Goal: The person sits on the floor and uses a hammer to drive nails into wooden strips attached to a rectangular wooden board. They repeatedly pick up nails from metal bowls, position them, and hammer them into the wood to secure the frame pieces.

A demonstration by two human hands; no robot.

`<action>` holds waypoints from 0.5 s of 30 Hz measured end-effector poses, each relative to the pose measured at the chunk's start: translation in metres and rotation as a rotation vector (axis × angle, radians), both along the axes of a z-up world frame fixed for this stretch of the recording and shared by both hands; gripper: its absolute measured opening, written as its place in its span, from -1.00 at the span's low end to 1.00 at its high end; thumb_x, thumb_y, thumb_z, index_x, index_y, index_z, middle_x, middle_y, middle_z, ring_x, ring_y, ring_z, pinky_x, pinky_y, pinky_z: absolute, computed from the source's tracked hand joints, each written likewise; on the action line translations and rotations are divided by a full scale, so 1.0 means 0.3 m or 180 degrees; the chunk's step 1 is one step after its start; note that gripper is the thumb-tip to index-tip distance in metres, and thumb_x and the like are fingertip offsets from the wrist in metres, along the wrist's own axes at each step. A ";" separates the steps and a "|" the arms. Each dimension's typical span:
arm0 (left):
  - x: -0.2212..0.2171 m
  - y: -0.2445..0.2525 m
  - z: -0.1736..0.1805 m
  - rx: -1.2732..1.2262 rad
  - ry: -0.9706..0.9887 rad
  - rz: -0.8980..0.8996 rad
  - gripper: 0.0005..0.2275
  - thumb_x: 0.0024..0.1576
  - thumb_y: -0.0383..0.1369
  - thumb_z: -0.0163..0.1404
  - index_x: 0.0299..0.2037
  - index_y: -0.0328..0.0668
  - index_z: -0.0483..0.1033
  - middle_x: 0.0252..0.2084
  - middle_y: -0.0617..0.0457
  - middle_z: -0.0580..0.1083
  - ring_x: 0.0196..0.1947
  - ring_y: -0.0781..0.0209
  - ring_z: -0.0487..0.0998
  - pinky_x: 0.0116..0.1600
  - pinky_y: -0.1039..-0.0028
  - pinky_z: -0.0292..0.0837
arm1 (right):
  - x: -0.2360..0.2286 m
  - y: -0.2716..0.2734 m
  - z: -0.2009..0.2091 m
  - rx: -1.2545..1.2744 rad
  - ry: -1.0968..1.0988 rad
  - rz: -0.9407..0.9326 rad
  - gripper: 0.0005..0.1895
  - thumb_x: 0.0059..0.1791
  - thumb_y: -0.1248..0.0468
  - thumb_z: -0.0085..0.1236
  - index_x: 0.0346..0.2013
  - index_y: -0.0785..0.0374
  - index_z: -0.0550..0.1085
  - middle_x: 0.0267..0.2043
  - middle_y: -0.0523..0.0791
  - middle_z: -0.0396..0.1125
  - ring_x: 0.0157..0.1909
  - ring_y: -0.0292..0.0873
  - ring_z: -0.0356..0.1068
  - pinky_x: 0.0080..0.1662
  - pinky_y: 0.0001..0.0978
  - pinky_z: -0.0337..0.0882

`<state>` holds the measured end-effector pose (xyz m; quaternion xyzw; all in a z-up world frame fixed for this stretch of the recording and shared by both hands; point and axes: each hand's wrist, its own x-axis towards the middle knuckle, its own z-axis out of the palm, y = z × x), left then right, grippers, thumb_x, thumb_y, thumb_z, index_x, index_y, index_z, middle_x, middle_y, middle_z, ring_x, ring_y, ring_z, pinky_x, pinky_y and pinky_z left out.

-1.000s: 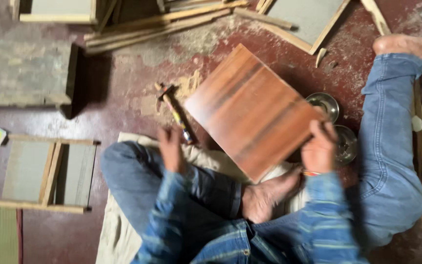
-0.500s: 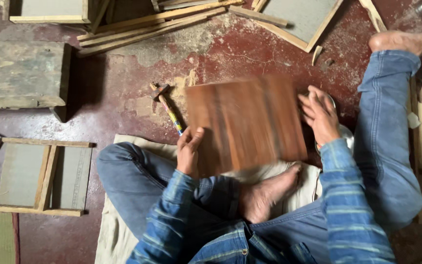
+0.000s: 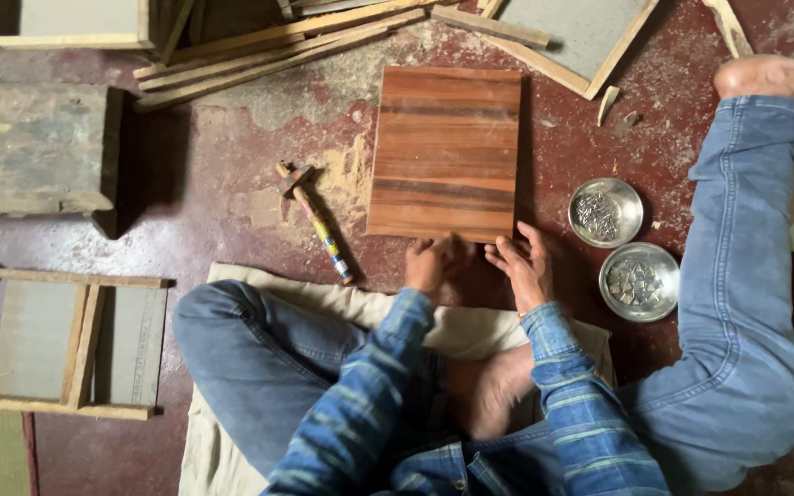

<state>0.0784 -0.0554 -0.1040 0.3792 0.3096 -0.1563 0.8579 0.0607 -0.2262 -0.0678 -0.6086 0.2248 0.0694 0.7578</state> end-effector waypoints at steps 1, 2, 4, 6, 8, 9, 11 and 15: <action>0.007 0.040 0.028 0.0242 0.0008 -0.0474 -0.86 0.19 -0.41 0.01 -0.10 -0.28 0.47 -0.24 -0.01 0.52 -0.30 0.15 0.58 -0.21 0.30 0.57 | 0.009 -0.013 -0.003 -0.0057 -0.0086 0.0012 -0.41 0.07 0.30 0.17 0.36 0.34 0.22 0.01 0.07 0.42 -0.03 -0.08 0.49 0.06 -0.14 0.58; 0.000 0.093 0.065 0.0481 -0.0058 -0.0956 -0.86 0.20 -0.41 -0.01 -0.13 -0.30 0.49 -0.29 -0.02 0.53 -0.35 0.15 0.58 -0.26 0.31 0.56 | 0.013 -0.020 -0.008 -0.0121 -0.0027 -0.0027 -0.41 0.06 0.29 0.18 0.35 0.33 0.23 0.01 0.06 0.42 -0.04 -0.08 0.49 0.05 -0.15 0.58; 0.018 0.193 0.151 0.1003 -0.0423 -0.1595 -0.84 0.21 -0.39 -0.04 -0.19 -0.36 0.53 -0.39 -0.03 0.57 -0.45 0.15 0.60 -0.36 0.33 0.54 | 0.022 -0.024 -0.018 -0.0243 0.0092 -0.0101 -0.40 0.02 0.28 0.19 0.32 0.32 0.25 0.00 0.02 0.43 -0.05 -0.08 0.49 0.02 -0.18 0.58; 0.118 0.226 0.226 0.1944 -0.1131 -0.1630 -0.79 0.23 -0.38 -0.07 -0.25 -0.41 0.57 -0.48 -0.04 0.60 -0.55 0.15 0.62 -0.46 0.35 0.52 | 0.029 -0.011 -0.026 -0.1072 -0.0195 -0.0027 -0.46 0.04 0.31 0.23 0.30 0.33 0.32 0.08 0.02 0.43 0.09 -0.10 0.43 0.09 -0.23 0.50; 0.321 0.202 0.278 0.3690 -0.2137 -0.1507 -0.85 0.23 -0.36 -0.02 -0.27 -0.26 0.56 -0.44 -0.03 0.59 -0.54 0.15 0.61 -0.42 0.35 0.55 | 0.031 0.003 -0.026 -0.1335 -0.0294 0.0022 -0.48 0.04 0.31 0.24 0.28 0.33 0.36 0.09 0.00 0.44 0.12 -0.12 0.41 0.10 -0.28 0.46; 0.414 0.191 0.299 0.4274 -0.1980 -0.1451 -0.91 0.20 -0.39 0.00 -0.21 -0.19 0.54 -0.44 -0.12 0.55 -0.51 0.04 0.59 -0.41 0.23 0.50 | 0.032 0.009 -0.022 -0.1183 -0.0251 0.0023 -0.47 0.02 0.31 0.23 0.28 0.31 0.37 0.07 0.00 0.45 0.08 -0.14 0.42 0.08 -0.30 0.47; 0.623 0.145 0.318 0.4861 -0.2973 -0.0963 -0.81 0.14 -0.49 0.03 -0.05 -0.14 0.48 -0.11 -0.13 0.51 -0.31 -0.13 0.58 -0.26 0.14 0.48 | 0.031 0.011 -0.010 -0.1181 -0.0285 0.0097 -0.43 -0.03 0.30 0.25 0.27 0.29 0.36 0.06 -0.02 0.45 0.05 -0.18 0.43 0.06 -0.33 0.47; 1.022 -0.001 0.259 0.5474 -0.3125 -0.1772 -0.58 0.09 -0.67 -0.12 0.17 -0.17 0.38 0.23 -0.17 0.35 -0.28 -0.08 0.59 -0.38 0.26 0.54 | 0.033 0.012 0.008 -0.0872 -0.0457 0.0221 -0.35 -0.07 0.29 0.31 0.28 0.32 0.31 0.05 0.00 0.42 -0.01 -0.21 0.42 -0.01 -0.35 0.45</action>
